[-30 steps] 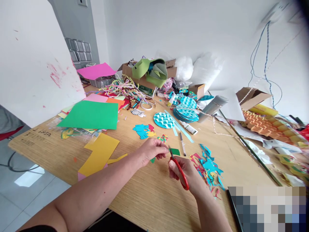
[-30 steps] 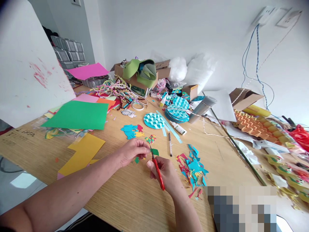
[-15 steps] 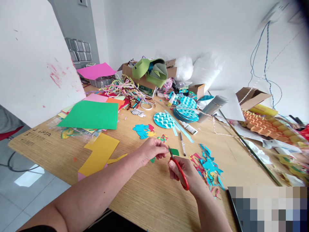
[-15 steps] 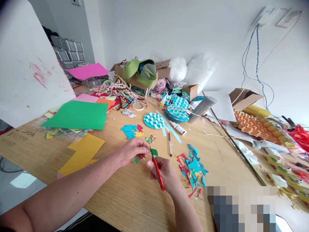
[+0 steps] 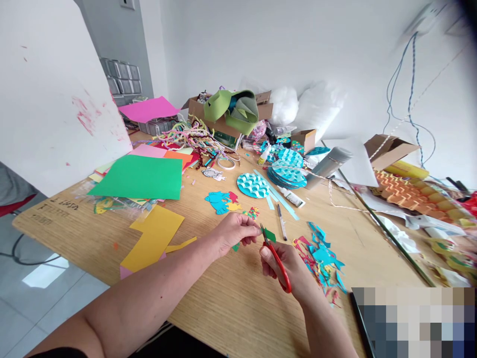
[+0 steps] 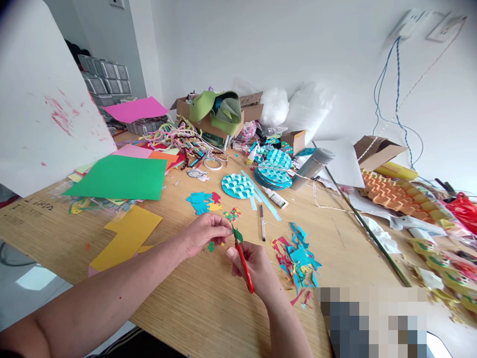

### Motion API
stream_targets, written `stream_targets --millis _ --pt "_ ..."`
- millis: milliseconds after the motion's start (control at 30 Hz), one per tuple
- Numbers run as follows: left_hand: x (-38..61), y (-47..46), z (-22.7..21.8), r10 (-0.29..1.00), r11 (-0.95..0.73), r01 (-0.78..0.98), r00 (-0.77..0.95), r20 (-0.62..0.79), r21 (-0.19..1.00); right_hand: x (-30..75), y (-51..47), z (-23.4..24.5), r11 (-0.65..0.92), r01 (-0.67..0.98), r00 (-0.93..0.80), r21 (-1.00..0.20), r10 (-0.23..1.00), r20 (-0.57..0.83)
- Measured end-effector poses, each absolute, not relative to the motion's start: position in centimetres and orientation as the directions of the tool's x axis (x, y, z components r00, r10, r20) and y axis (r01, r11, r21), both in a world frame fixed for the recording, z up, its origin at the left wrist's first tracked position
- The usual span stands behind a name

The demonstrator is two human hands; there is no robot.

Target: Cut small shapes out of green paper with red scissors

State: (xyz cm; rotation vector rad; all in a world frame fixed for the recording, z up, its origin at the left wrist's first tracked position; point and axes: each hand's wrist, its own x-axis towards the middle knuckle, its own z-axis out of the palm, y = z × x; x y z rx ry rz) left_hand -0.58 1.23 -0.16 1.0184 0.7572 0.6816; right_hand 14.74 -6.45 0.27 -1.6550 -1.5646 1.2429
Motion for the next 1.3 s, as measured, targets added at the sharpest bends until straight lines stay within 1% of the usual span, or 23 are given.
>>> stream_targets --millis 233,867,1100,1300 --pt "-0.66 1.21 -0.13 0.791 0.359 -0.138 0.570 -0.222 0.923 14.83 -6.40 0.09 -0.154 0.463 -0.126 -0.873 0.963 -0.237" --pt "-0.59 1.27 -0.36 0.796 0.361 -0.143 0.562 -0.224 0.922 14.73 -6.62 0.31 -0.160 0.474 -0.110 -0.866 0.965 -0.238" --pt "-0.64 1.12 -0.15 0.786 0.364 -0.128 0.574 -0.230 0.923 14.92 -6.44 0.10 -0.118 0.473 -0.141 -0.873 0.968 -0.208" --pt "-0.64 1.18 -0.20 0.784 0.365 -0.127 0.576 -0.231 0.922 14.84 -6.51 0.21 -0.145 0.464 -0.125 -0.874 0.966 -0.227"
